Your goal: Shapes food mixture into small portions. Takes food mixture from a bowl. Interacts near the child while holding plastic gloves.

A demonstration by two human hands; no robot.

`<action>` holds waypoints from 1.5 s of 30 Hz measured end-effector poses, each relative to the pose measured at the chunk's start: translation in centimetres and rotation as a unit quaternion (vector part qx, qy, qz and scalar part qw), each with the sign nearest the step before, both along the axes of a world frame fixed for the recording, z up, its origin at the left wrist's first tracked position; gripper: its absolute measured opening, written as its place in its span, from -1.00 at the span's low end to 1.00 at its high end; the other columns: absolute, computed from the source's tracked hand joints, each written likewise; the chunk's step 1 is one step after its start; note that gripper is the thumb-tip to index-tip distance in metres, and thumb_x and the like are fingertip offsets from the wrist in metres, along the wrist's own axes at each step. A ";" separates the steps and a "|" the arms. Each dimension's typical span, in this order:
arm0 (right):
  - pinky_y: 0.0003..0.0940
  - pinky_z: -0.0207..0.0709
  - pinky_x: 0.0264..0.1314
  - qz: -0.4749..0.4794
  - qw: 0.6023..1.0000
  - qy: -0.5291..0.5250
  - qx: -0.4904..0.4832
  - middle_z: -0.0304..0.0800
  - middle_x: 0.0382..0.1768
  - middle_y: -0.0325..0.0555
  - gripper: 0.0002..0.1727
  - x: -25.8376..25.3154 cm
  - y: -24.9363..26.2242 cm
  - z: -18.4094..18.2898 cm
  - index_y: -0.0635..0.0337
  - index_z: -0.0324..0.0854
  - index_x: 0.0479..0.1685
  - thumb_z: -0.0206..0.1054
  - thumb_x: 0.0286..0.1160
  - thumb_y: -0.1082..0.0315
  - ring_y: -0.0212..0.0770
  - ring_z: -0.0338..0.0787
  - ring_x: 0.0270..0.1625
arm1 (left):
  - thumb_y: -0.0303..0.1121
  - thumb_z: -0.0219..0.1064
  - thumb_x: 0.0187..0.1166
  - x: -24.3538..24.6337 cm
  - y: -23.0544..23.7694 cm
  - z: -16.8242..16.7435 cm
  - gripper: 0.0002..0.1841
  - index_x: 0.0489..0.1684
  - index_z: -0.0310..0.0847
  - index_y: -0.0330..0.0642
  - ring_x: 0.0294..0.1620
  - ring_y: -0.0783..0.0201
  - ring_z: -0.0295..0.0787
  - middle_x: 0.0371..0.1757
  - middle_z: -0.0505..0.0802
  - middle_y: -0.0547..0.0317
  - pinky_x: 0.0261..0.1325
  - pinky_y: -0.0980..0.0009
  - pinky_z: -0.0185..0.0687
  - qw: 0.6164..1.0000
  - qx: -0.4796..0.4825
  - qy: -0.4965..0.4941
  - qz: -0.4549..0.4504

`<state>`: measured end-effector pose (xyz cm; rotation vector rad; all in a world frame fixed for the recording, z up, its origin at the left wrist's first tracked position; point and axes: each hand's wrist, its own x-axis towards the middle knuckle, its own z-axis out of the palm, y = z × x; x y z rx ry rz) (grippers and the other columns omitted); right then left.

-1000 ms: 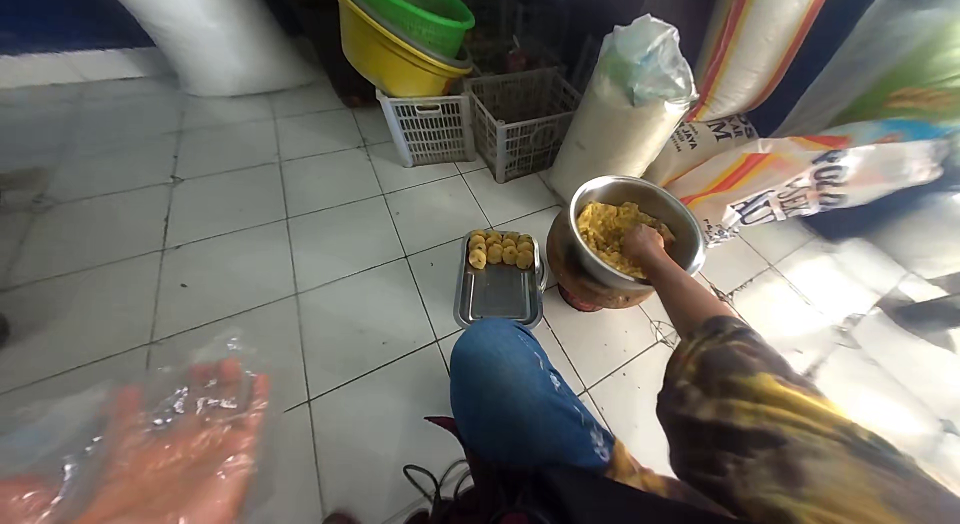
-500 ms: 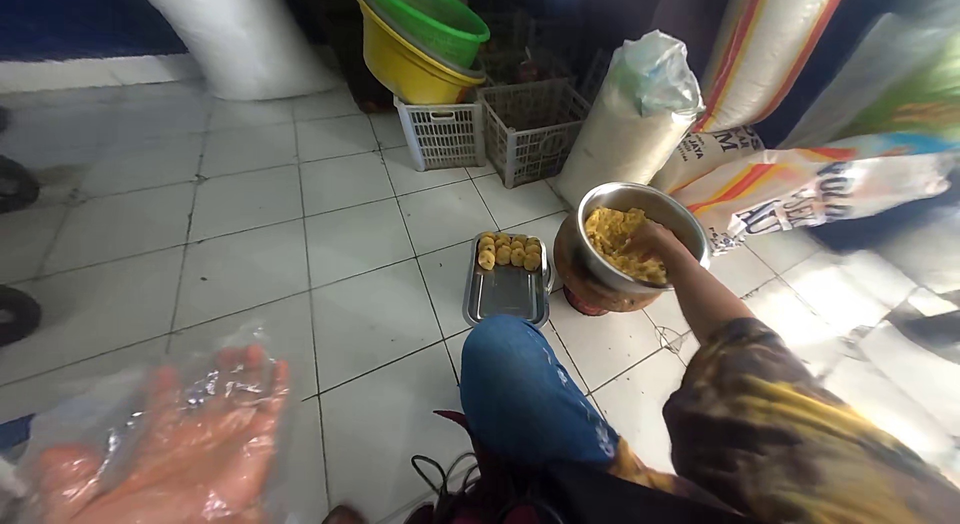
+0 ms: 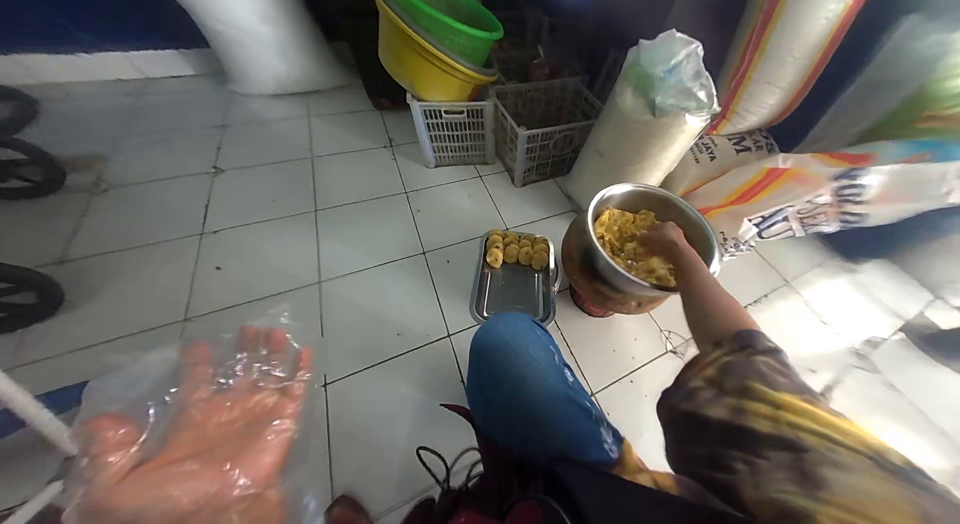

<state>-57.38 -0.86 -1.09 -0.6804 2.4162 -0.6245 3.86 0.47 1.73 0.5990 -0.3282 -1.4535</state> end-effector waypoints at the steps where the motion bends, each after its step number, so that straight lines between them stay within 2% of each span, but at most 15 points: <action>1: 0.04 0.65 0.24 -0.024 0.997 -0.069 -0.037 0.65 0.29 0.32 -0.51 -0.1 0.3 0.3 0.40 0.50 0.42 0.39 0.51 0.42 0.13 0.75 0.18 | 0.34 -0.82 0.58 -0.1 -0.2 -0.2 -0.07 0.77 0.01 -0.02 0.61 -0.11 0.47 0.64 0.50 -0.08 0.53 -0.20 0.43 1.000 -0.005 0.001 -0.006; 4: -0.05 0.65 0.11 0.081 0.994 -0.047 0.048 0.69 0.19 0.27 -0.56 0.6 1.3 0.2 0.39 0.52 0.39 0.39 0.55 0.44 0.04 0.76 0.04 | 0.39 -0.81 0.55 -0.8 -0.3 -0.4 -0.04 0.78 0.00 0.02 0.61 -0.13 0.47 0.63 0.51 -0.09 0.55 -0.21 0.41 1.000 -0.014 0.019 -0.021; 7: 0.44 0.52 0.24 0.219 0.938 0.180 0.201 0.74 0.17 0.41 -0.68 1.7 2.0 -0.9 0.40 0.74 0.05 0.50 0.33 0.44 0.39 0.71 0.28 | 0.39 -0.80 0.57 -0.8 -0.2 -0.2 -0.04 0.74 0.08 -0.03 0.55 -0.18 0.54 0.57 0.57 -0.15 0.49 -0.22 0.47 0.999 -0.019 0.031 -0.035; 9: 0.47 0.52 0.15 0.228 0.915 0.242 0.229 0.75 0.15 0.40 -0.71 1.2 2.9 -1.4 0.39 0.75 -0.03 0.52 0.27 0.45 0.42 0.71 0.26 | 0.38 -0.81 0.58 -0.8 -0.1 0.2 -0.03 0.71 0.13 -0.06 0.52 -0.18 0.57 0.53 0.60 -0.15 0.46 -0.22 0.50 0.999 -0.012 0.029 -0.033; 13: 0.49 0.49 0.24 0.109 0.976 0.176 0.073 0.75 0.15 0.45 -0.69 -1.3 3.7 0.2 0.39 0.75 0.10 0.42 0.50 0.36 0.44 0.72 0.25 | 0.35 -0.88 0.55 -0.6 0.1 0.0 -0.04 0.74 0.07 0.01 0.55 -0.11 0.54 0.57 0.58 -0.04 0.50 -0.18 0.47 0.999 -0.025 0.009 -0.041; 15: 0.30 0.58 0.25 0.035 0.996 0.076 -0.009 0.77 0.16 0.34 -0.62 -2.4 3.9 0.2 0.32 0.70 0.23 0.42 0.52 0.28 0.28 0.78 0.17 | 0.32 -0.91 0.55 -0.9 0.1 -0.1 -0.03 0.71 0.13 0.02 0.52 -0.07 0.58 0.52 0.63 -0.01 0.47 -0.15 0.50 0.999 -0.020 -0.002 -0.040; 17: 0.27 0.57 0.27 0.053 0.996 0.065 0.024 0.73 0.19 0.35 -0.60 -2.6 4.3 -0.1 0.38 0.64 0.25 0.39 0.54 0.30 0.26 0.76 0.20 | 0.30 -0.92 0.56 -1.2 -0.1 0.0 -0.04 0.71 0.12 0.01 0.54 -0.04 0.57 0.53 0.63 0.00 0.50 -0.12 0.49 0.999 -0.016 -0.007 -0.045; 21: 0.49 0.46 0.34 0.201 0.941 0.211 0.172 0.72 0.22 0.42 -0.53 -1.2 3.7 -1.5 0.39 0.76 0.09 0.66 0.19 0.32 0.42 0.65 0.37 | 0.24 -0.90 0.60 -1.3 -0.3 -0.4 -0.08 0.75 0.05 -0.06 0.62 -0.04 0.49 0.60 0.56 -0.05 0.58 -0.11 0.41 0.998 -0.036 -0.016 -0.055; 27: 0.44 0.54 0.23 0.202 0.926 0.240 0.209 0.75 0.19 0.36 -0.66 -0.4 3.2 -2.4 0.37 0.77 -0.02 0.57 0.24 0.38 0.38 0.70 0.31 | 0.26 -0.87 0.61 -1.1 -0.1 0.0 -0.09 0.76 0.02 -0.06 0.62 -0.05 0.48 0.63 0.52 -0.08 0.56 -0.11 0.42 0.999 -0.021 -0.012 -0.044; 31: 0.41 0.47 0.33 0.029 0.990 0.132 0.039 0.74 0.22 0.40 -0.59 -2.0 3.8 -0.6 0.37 0.73 0.15 0.45 0.49 0.21 0.36 0.70 0.32 | 0.28 -0.89 0.59 -0.9 -0.2 -0.1 -0.06 0.74 0.07 -0.03 0.61 -0.02 0.49 0.59 0.56 -0.03 0.55 -0.14 0.43 0.999 -0.022 -0.008 -0.036; 33: 0.01 0.64 0.18 -0.073 0.991 -0.027 -0.110 0.71 0.19 0.23 -0.53 -1.4 4.0 1.2 0.38 0.60 0.30 0.44 0.47 0.30 0.05 0.75 0.13 | 0.29 -0.91 0.56 -1.3 -0.5 -0.7 -0.06 0.81 0.02 0.07 0.65 -0.04 0.44 0.66 0.51 0.02 0.56 -0.22 0.38 0.998 -0.037 -0.011 -0.039; 35: -0.22 0.71 -0.01 -0.086 0.945 -0.199 -0.244 0.66 0.04 0.04 -0.58 0.7 3.4 3.6 0.30 0.46 0.38 0.27 0.56 0.39 -0.15 0.74 -0.08 | 0.29 -0.96 0.49 -2.1 -1.1 -1.4 -0.08 0.85 -0.10 0.28 0.72 -0.03 0.33 0.75 0.39 0.14 0.55 -0.28 0.32 0.996 -0.065 -0.017 -0.061; 37: -0.28 0.75 0.06 -0.013 0.892 -0.324 -0.313 0.72 -0.03 -0.08 -0.65 4.1 2.5 5.8 0.24 0.46 0.39 0.05 0.71 0.39 -0.23 0.80 -0.09 | 0.32 -0.94 0.48 -3.7 -1.0 -0.7 -0.12 0.87 -0.22 0.41 0.76 -0.05 0.24 0.81 0.27 0.19 0.52 -0.28 0.33 0.995 -0.061 -0.028 -0.076; 40: -0.28 0.72 0.23 0.149 0.842 -0.401 -0.328 0.77 0.07 -0.09 -0.57 12.7 0.8 9.5 0.27 0.46 0.41 -0.20 0.73 0.46 -0.23 0.83 0.03 | 0.38 -0.86 0.52 -6.7 -0.3 0.8 -0.11 0.87 -0.16 0.34 0.74 -0.08 0.24 0.80 0.27 0.09 0.49 -0.26 0.34 0.996 -0.035 -0.019 -0.076; 45: -0.40 0.79 -0.10 0.417 0.799 -0.383 -0.203 0.80 -0.13 -0.16 -0.62 31.0 -1.1 11.4 0.14 0.36 0.45 -0.10 0.73 0.47 -0.35 0.84 -0.25 | 0.52 -0.75 0.48 -7.7 -0.5 -0.3 -0.04 0.85 -0.02 0.33 0.62 -0.03 0.42 0.72 0.42 0.06 0.41 -0.17 0.46 0.996 -0.015 -0.003 -0.085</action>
